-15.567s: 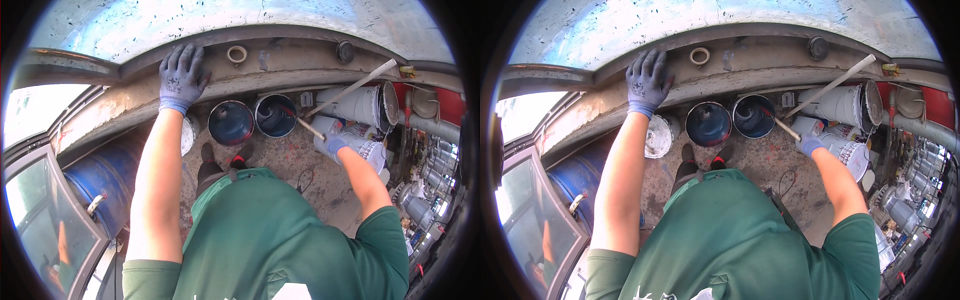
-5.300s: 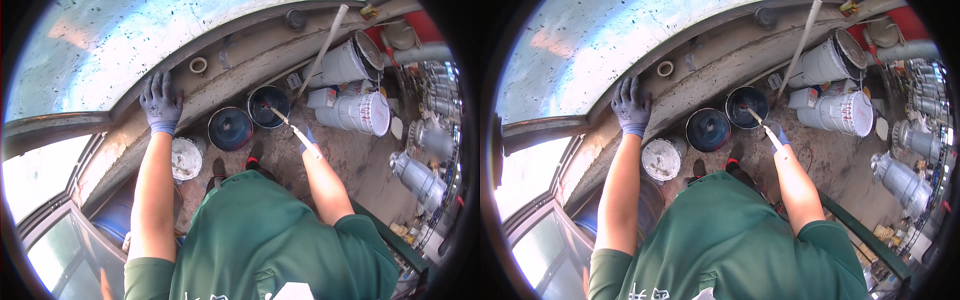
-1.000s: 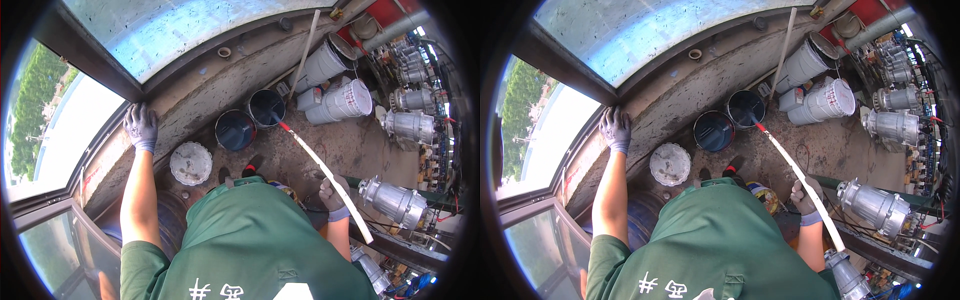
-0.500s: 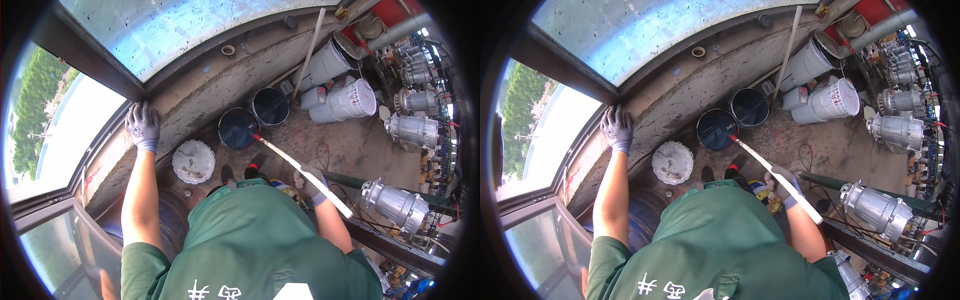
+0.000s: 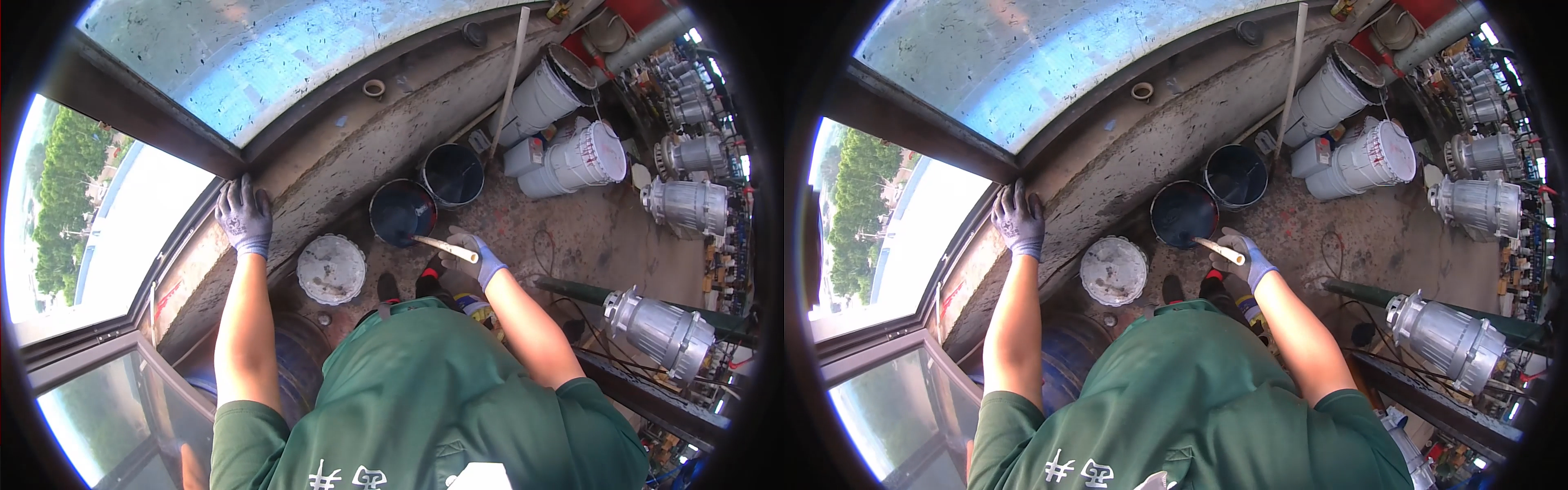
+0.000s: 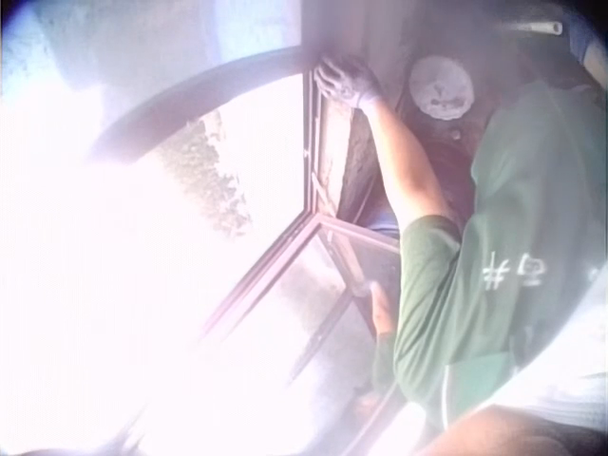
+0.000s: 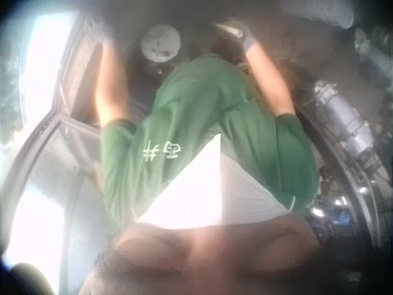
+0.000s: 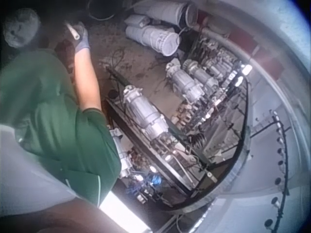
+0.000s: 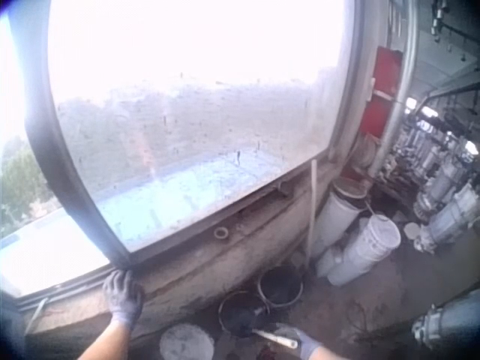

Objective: The person removes a paint bucket from a machine stand, stirs the paint in buckets using a wooden stick, transfers paint between containers, and opens a bottle of additive.

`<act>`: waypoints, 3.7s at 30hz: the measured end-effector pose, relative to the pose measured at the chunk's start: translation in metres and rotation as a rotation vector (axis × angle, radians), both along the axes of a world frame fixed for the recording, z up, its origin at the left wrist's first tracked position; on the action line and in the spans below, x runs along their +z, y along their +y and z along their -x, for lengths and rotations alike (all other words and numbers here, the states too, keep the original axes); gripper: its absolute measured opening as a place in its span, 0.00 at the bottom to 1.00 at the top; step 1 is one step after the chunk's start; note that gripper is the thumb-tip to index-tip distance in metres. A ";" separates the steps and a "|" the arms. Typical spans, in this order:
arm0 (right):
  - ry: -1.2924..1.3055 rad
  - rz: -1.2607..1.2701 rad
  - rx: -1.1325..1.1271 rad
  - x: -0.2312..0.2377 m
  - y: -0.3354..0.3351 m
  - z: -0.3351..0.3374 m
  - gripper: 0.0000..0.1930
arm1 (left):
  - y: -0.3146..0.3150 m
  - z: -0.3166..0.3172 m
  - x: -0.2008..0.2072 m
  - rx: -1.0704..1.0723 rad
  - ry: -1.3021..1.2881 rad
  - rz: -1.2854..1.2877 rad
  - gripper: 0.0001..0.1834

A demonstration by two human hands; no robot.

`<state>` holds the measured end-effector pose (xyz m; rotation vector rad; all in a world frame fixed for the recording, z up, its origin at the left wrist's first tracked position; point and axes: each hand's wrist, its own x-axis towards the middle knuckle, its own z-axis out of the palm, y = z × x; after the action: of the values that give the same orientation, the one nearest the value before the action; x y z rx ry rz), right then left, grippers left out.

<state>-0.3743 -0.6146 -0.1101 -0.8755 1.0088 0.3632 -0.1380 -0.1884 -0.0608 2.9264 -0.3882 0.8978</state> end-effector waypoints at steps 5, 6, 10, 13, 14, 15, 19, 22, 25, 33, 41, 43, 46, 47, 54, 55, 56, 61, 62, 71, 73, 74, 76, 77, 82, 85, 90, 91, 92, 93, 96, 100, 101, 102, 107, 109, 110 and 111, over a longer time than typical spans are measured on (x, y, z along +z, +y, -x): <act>-0.153 -0.014 -0.102 0.047 -0.018 0.030 0.40 | 0.002 -0.014 0.000 -0.043 -0.024 0.041 0.25; -0.164 -0.018 -0.098 0.046 -0.022 0.035 0.40 | 0.003 -0.014 0.001 -0.040 -0.035 0.038 0.25; -0.326 0.190 -0.149 0.046 -0.026 0.049 0.33 | 0.024 -0.010 0.005 -0.022 -0.043 0.011 0.26; -0.302 0.610 -0.096 0.050 -0.020 0.050 0.17 | 0.027 0.000 -0.004 0.016 0.055 0.056 0.30; -0.310 0.701 -0.110 0.031 -0.031 0.054 0.13 | 0.018 0.000 -0.003 0.001 0.070 0.063 0.31; -0.392 0.954 -0.076 -0.032 -0.074 0.072 0.11 | 0.003 -0.005 0.001 -0.063 0.032 0.115 0.30; -0.372 0.808 0.102 0.020 -0.033 0.028 0.06 | 0.005 0.007 0.007 -0.108 -0.029 0.183 0.28; -0.540 0.771 0.438 0.006 -0.023 -0.002 0.09 | 0.007 0.008 0.017 -0.099 -0.040 0.180 0.29; -0.693 0.726 0.554 0.045 0.035 -0.036 0.20 | 0.012 0.008 0.012 -0.096 -0.046 0.182 0.30; -0.528 0.596 0.496 0.016 0.065 -0.056 0.18 | 0.012 -0.001 0.006 -0.108 -0.014 0.174 0.32; 0.102 0.671 0.646 -0.017 -0.007 0.037 0.16 | 0.014 -0.005 0.003 -0.069 -0.055 0.060 0.30; 0.170 0.839 0.665 -0.082 -0.037 0.083 0.19 | 0.008 -0.009 0.001 -0.087 -0.097 0.049 0.30; 0.240 0.882 0.703 -0.110 -0.059 0.127 0.22 | 0.010 -0.008 -0.003 -0.113 -0.113 0.013 0.30; 0.240 0.886 0.673 -0.110 -0.061 0.138 0.18 | 0.008 -0.007 0.000 -0.156 -0.120 0.021 0.30; 0.279 0.649 0.539 -0.167 -0.093 0.197 0.18 | -0.063 -0.004 0.026 -0.365 -0.159 0.065 0.29; 0.227 0.637 0.509 -0.185 -0.101 0.208 0.19 | -0.096 -0.013 0.030 -0.481 -0.144 0.135 0.30; 0.175 0.625 0.483 -0.204 -0.109 0.216 0.19 | -0.124 -0.024 0.029 -0.522 -0.120 0.127 0.30; 0.337 0.550 0.600 -0.198 -0.102 0.154 0.28 | -0.211 -0.078 0.024 -0.658 -0.021 -0.066 0.31; 0.344 0.543 0.593 -0.196 -0.100 0.142 0.28 | -0.230 -0.086 0.027 -0.670 0.023 -0.109 0.32; 0.457 0.564 0.430 -0.341 -0.146 0.072 0.23 | -0.273 -0.105 0.015 -0.681 0.043 -0.391 0.31; 0.536 0.561 0.312 -0.394 -0.191 0.087 0.22 | -0.307 -0.108 -0.001 -0.702 0.043 -0.355 0.31; 0.528 0.535 0.332 -0.405 -0.185 0.072 0.22 | -0.297 -0.107 -0.002 -0.692 0.042 -0.401 0.31; 0.494 0.574 0.445 -0.415 -0.162 0.019 0.24 | -0.273 -0.102 0.017 -0.579 0.070 -0.518 0.32; 0.472 0.554 0.615 -0.435 -0.182 0.017 0.25 | -0.279 -0.102 0.015 -0.580 0.074 -0.506 0.34; 0.523 0.526 0.575 -0.513 -0.202 0.003 0.27 | -0.296 -0.111 0.001 -0.643 0.045 -0.493 0.33; 0.568 0.485 0.449 -0.543 -0.202 -0.012 0.26 | -0.303 -0.107 0.005 -0.610 0.062 -0.532 0.33; 0.553 0.519 0.522 -0.576 -0.235 0.007 0.26 | -0.307 -0.113 -0.008 -0.620 0.094 -0.504 0.32; 0.600 0.531 0.473 -0.575 -0.238 0.010 0.24 | -0.305 -0.116 -0.011 -0.633 0.079 -0.509 0.32; 0.589 0.522 0.481 -0.569 -0.236 0.001 0.24 | -0.303 -0.117 -0.007 -0.636 0.057 -0.532 0.31; 0.497 0.509 0.563 -0.557 -0.222 -0.013 0.24 | -0.304 -0.115 0.005 -0.625 0.062 -0.571 0.31; 0.439 0.543 0.624 -0.559 -0.246 -0.016 0.24 | -0.317 -0.117 -0.001 -0.632 0.055 -0.577 0.30; 0.432 0.524 0.543 -0.577 -0.265 -0.015 0.22 | -0.364 -0.111 -0.001 -0.622 0.058 -0.547 0.29; 0.414 0.507 0.521 -0.580 -0.260 -0.019 0.22 | -0.346 -0.113 0.001 -0.619 0.063 -0.561 0.29; 0.407 0.497 0.495 -0.587 -0.261 -0.022 0.21 | -0.331 -0.115 -0.004 -0.619 0.070 -0.568 0.29; 0.373 0.412 0.341 -0.607 -0.243 -0.029 0.19 | -0.276 -0.118 -0.017 -0.498 -0.001 -0.613 0.34; 0.350 0.382 0.257 -0.609 -0.239 -0.034 0.19 | -0.276 -0.116 -0.020 -0.480 0.014 -0.590 0.34; 0.337 0.363 0.214 -0.608 -0.237 -0.037 0.18 | -0.278 -0.115 -0.021 -0.475 0.011 -0.595 0.34; 0.317 0.336 0.162 -0.606 -0.234 -0.040 0.18 | -0.280 -0.114 -0.022 -0.486 0.009 -0.590 0.34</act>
<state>-0.3339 -0.8487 -0.7164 -1.2335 1.3186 0.4885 -0.0237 -0.4685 -0.0826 3.0537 -1.5115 0.7929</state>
